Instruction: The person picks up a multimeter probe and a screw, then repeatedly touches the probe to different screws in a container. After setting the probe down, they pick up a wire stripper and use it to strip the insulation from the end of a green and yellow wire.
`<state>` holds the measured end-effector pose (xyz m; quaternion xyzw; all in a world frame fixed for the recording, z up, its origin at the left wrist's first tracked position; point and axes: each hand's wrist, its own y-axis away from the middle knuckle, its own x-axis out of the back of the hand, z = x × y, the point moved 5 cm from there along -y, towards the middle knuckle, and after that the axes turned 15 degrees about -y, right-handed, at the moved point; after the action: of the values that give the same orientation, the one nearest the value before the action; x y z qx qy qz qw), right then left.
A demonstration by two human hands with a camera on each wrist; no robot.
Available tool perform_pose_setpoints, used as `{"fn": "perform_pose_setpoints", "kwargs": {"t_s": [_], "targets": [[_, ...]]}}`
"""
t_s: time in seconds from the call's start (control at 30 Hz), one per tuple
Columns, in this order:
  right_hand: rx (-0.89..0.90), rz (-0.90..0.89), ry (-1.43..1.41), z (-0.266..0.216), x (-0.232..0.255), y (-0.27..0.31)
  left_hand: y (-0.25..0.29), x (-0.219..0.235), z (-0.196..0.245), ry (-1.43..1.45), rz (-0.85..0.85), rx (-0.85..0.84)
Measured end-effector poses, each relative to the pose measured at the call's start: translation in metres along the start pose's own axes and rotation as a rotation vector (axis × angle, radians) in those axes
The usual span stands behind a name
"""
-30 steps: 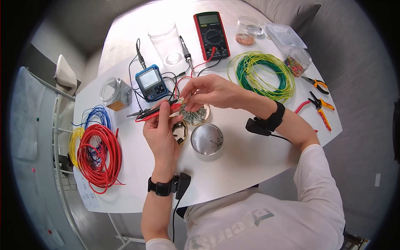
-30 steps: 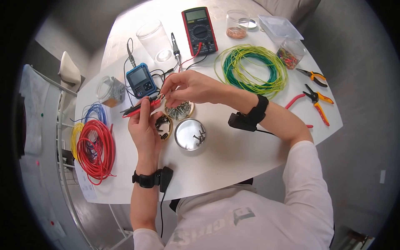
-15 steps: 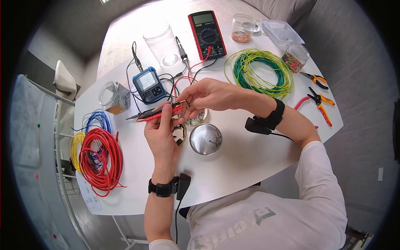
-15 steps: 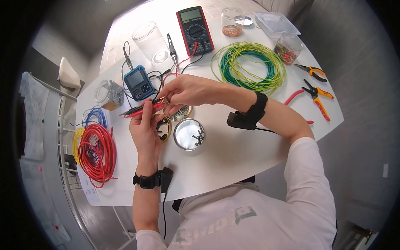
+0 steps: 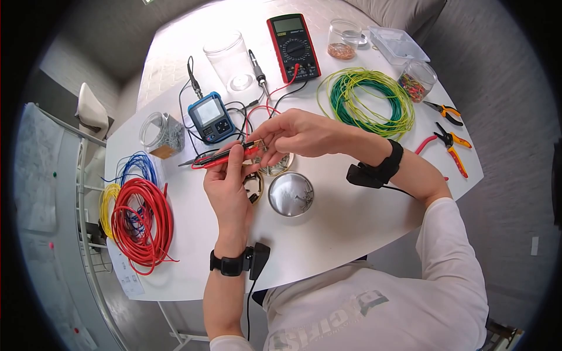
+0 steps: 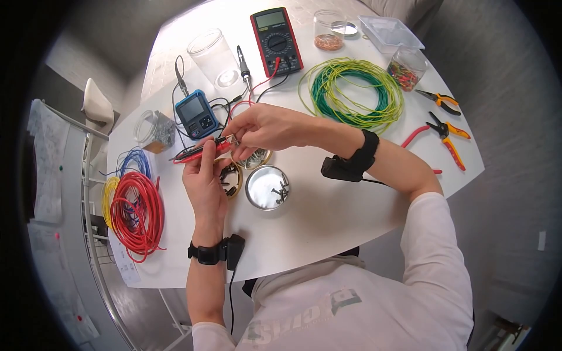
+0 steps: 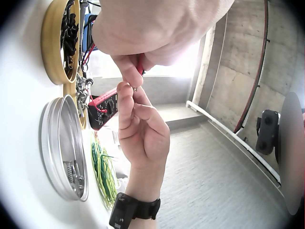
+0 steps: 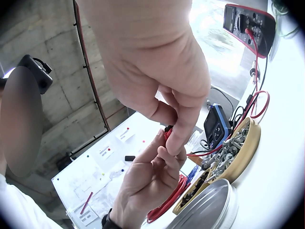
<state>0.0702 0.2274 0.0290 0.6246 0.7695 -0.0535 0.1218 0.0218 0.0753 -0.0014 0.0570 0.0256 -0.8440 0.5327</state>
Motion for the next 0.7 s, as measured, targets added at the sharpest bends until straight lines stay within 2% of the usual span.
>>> {"fn": "perform_pose_setpoints", "kwargs": {"t_s": [0.17, 0.3, 0.37, 0.4, 0.47, 0.6, 0.67, 0.7], "targets": [[0.008, -0.01, 0.037, -0.001, 0.001, 0.0, 0.0, 0.0, 0.0, -0.008, -0.007, -0.007], [0.019, 0.036, 0.119, -0.003, 0.006, -0.001, -0.002, 0.005, 0.001, 0.0, 0.092, -0.022], [0.084, 0.093, 0.315, -0.005, 0.012, 0.001, -0.002, 0.007, 0.003, 0.009, 0.13, -0.039], [0.083, 0.092, 0.315, -0.005, 0.012, 0.002, -0.001, 0.007, 0.005, 0.018, 0.149, -0.045], [0.101, 0.097, 0.641, -0.006, 0.011, 0.004, 0.0, 0.008, 0.006, 0.027, 0.169, -0.05], [0.22, 0.015, 0.787, -0.014, -0.004, 0.012, -0.001, 0.01, 0.006, 0.037, 0.184, -0.067], [-0.02, -0.165, 0.966, -0.004, -0.02, 0.02, -0.001, 0.011, 0.005, 0.039, 0.199, -0.063], [-0.067, -0.207, 1.031, -0.001, -0.027, 0.024, -0.001, 0.011, 0.005, 0.037, 0.193, -0.064]]}}
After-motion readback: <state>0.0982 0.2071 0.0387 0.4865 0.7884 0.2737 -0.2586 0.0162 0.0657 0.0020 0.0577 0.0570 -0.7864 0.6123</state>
